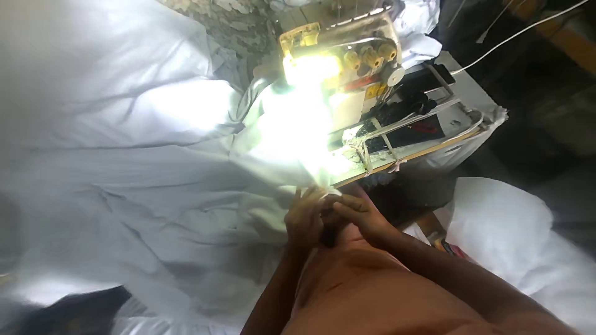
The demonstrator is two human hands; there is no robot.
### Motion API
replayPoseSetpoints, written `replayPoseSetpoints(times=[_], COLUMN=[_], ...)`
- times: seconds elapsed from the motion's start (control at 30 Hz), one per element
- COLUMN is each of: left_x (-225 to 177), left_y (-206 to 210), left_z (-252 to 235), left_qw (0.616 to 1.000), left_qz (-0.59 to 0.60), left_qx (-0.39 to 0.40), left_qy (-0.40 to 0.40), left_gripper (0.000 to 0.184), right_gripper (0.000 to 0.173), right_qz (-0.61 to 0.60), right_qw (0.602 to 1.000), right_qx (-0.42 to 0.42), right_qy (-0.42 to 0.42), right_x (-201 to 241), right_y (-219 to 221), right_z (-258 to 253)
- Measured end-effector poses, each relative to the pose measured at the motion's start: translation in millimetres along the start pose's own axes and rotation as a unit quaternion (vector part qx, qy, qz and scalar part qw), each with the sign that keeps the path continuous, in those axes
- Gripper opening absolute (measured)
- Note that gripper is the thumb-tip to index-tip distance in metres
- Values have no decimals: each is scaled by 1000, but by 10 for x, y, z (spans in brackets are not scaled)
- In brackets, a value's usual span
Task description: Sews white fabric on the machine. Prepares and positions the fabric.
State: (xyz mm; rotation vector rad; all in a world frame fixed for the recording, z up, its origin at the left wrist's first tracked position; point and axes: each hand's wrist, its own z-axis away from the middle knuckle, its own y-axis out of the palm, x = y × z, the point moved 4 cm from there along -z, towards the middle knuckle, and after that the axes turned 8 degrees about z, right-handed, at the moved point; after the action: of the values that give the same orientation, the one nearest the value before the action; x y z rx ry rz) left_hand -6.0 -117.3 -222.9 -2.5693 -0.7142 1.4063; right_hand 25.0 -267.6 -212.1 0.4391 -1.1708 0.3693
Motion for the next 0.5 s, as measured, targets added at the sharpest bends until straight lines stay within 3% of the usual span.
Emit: replayPoseSetpoints(times=[0.1, 0.23, 0.33, 0.5], left_x=[-299, -630, -749, -874], left_y=[-306, -571, -552, -519], left_z=[-410, -1093, -1477, -1690], left_qw=[998, 999, 995, 993], left_qz=[3, -18, -17, -69], left_qx=[-44, -45, -47, -7], left_qy=[-47, 18, 82, 94], left_gripper=[28, 21, 19, 20], right_gripper=[19, 21, 21, 15], right_qz=[178, 347, 399, 406], right_qw=[961, 831, 762, 732], right_qx=[-53, -191, -260, -279], right_qy=[-203, -390, -440, -471], right_x=[214, 727, 1014, 1132], right_y=[-177, -308, -282, -293], right_z=[-276, -863, -1166, -1346])
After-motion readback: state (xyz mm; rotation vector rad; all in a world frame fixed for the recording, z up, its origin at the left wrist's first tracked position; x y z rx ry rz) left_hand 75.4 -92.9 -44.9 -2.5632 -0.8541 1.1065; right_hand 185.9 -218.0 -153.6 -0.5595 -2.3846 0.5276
